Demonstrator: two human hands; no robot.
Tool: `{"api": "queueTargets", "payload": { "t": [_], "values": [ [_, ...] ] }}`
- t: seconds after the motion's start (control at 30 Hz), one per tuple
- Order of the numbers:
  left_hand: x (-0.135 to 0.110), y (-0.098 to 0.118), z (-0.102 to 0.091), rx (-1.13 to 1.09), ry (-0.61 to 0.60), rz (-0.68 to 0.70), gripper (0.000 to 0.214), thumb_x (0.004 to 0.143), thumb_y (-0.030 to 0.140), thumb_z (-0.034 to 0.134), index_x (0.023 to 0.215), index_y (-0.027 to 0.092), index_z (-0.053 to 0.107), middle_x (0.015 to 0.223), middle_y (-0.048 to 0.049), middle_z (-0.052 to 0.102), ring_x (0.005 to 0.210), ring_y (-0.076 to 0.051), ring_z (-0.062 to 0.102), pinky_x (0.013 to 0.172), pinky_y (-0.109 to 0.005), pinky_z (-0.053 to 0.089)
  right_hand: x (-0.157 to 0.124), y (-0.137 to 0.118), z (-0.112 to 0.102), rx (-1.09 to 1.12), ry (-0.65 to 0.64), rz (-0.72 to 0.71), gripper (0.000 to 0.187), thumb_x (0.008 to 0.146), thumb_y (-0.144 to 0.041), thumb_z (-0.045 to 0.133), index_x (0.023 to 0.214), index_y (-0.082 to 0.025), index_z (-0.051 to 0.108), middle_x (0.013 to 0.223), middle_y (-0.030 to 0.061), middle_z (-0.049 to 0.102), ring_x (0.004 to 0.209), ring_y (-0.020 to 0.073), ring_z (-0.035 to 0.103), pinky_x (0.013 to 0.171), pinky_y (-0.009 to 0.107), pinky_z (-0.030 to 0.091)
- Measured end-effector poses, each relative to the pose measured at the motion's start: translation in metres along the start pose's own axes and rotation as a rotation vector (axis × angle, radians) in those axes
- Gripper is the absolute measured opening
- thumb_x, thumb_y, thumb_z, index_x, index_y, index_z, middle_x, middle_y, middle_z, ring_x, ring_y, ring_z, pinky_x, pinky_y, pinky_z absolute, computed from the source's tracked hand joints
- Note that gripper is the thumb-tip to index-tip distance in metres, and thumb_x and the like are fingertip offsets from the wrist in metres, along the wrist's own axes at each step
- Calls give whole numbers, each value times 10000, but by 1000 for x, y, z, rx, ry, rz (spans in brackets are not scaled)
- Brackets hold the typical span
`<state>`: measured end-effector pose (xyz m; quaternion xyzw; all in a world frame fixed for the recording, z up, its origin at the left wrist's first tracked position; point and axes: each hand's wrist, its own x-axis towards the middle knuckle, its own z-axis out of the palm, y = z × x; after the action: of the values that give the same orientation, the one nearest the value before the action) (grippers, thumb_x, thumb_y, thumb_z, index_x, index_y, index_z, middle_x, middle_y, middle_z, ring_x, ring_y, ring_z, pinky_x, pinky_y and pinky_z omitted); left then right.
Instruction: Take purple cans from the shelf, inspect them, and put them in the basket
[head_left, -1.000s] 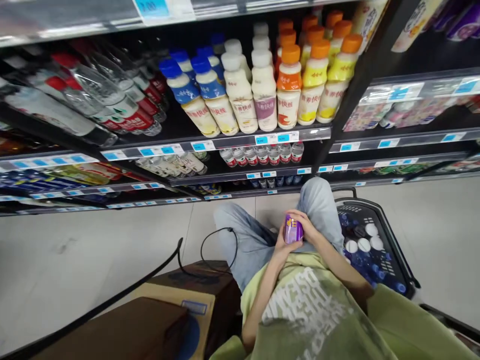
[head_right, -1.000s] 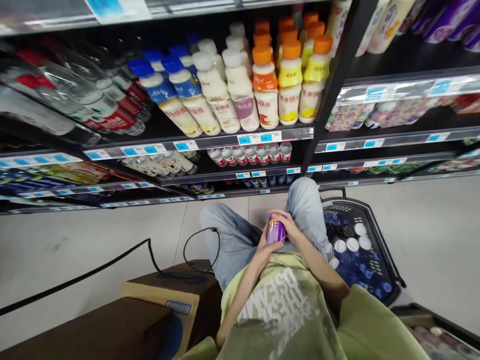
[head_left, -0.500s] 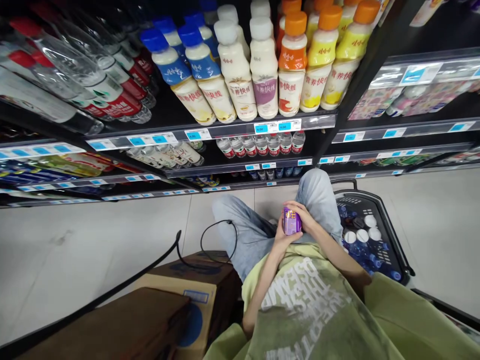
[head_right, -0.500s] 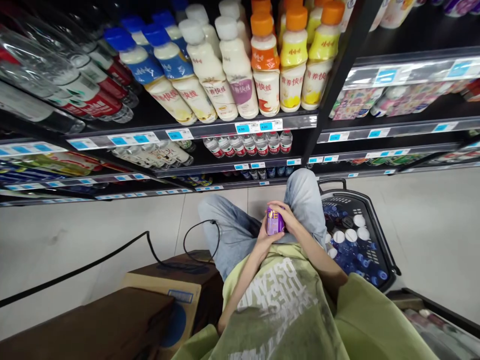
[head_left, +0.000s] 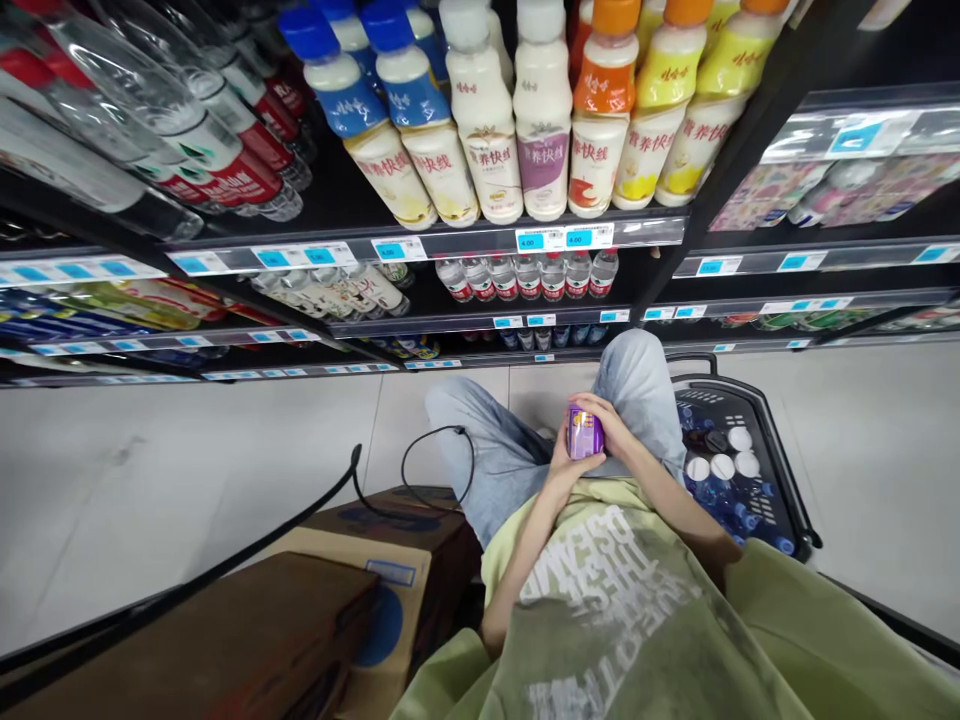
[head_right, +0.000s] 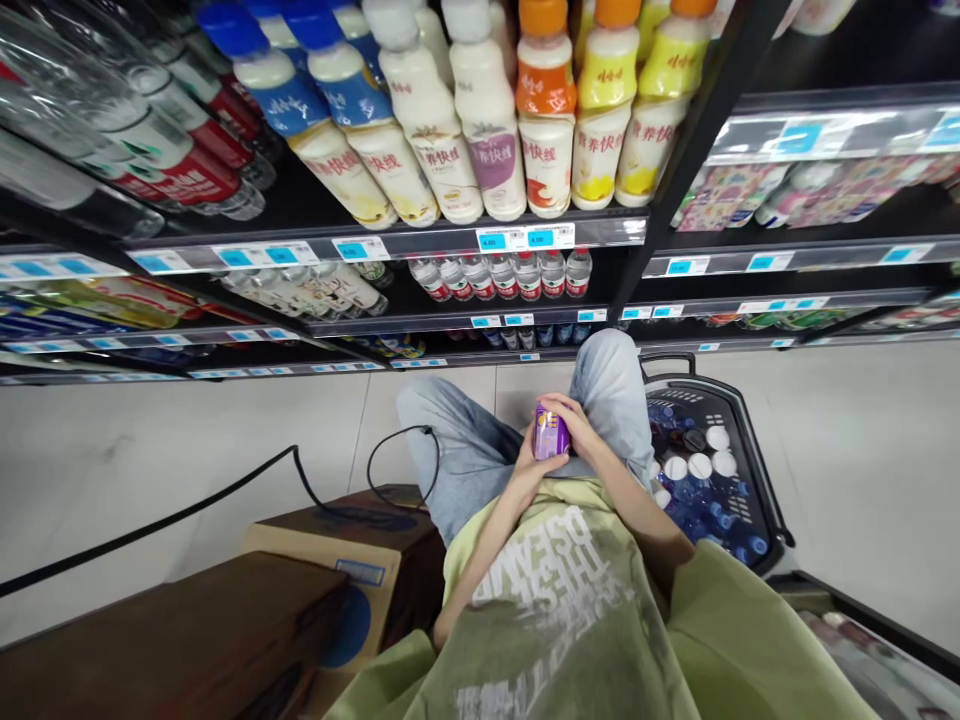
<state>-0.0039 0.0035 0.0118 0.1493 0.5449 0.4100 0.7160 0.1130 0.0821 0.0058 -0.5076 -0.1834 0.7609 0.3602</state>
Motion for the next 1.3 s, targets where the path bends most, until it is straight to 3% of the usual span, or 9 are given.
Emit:
{"api": "queueTargets", "payload": {
  "t": [0.2,0.37,0.43,0.5,0.57,0.63,0.73,0.9,1.3],
  "values": [
    [0,0,-2,118,-25,26,1061,625,258,961,1547,193,440,1478,-160,623,1350,-333,622,1212,-486,458,0,0,-1,24,-5,25,403,651,-509,895,917,-239,758,840,39,772,808,254,728,759,362,568],
    [6,40,-33,541,-70,101,498,1018,511,552,1399,202,636,1488,-157,635,1460,-327,537,1272,-531,380,-3,-4,-7,106,-68,113,429,679,-504,855,987,-243,711,828,29,766,750,235,724,712,346,576],
    [10,67,-47,840,247,286,495,1009,428,546,1414,155,626,1570,-201,551,1566,-359,387,1312,-576,281,-3,-6,-10,157,-75,156,433,689,-516,838,995,-248,691,827,26,764,701,231,717,667,345,573],
    [13,91,-53,1071,646,471,661,962,352,586,1554,77,481,1742,-248,251,1662,-399,82,1334,-637,119,-3,-7,-11,201,-62,178,426,688,-517,832,981,-247,679,831,28,764,670,232,714,633,346,569],
    [15,104,-52,1178,829,562,789,942,327,590,1635,45,340,1783,-248,28,1657,-411,-100,1320,-678,33,-2,-7,-11,225,-44,178,414,681,-506,830,960,-246,670,833,31,766,661,235,715,618,345,568],
    [17,101,-46,1131,722,564,752,967,339,559,1640,80,345,1766,-241,176,1667,-386,54,1327,-648,118,-1,-6,-10,234,-35,173,408,675,-498,829,951,-248,663,828,31,766,654,235,714,607,345,566],
    [16,71,-32,821,337,388,562,1053,429,458,1554,177,496,1454,-175,664,1430,-304,573,1246,-514,408,0,-5,-9,248,-24,166,421,665,-498,839,951,-251,654,826,27,766,657,240,715,605,353,573],
    [7,24,-13,572,-14,96,556,1043,636,448,1326,227,697,1273,-103,762,1194,-283,719,1081,-429,562,3,-4,-9,314,45,147,433,655,-505,849,933,-258,627,839,14,764,704,255,735,632,383,603],
    [10,36,-12,721,-61,91,602,1071,625,357,1417,215,629,1270,-120,765,1151,-305,731,1077,-442,540,6,0,-5,299,131,47,502,620,-491,867,979,-257,605,869,16,773,752,257,753,690,384,624]
  ]
}}
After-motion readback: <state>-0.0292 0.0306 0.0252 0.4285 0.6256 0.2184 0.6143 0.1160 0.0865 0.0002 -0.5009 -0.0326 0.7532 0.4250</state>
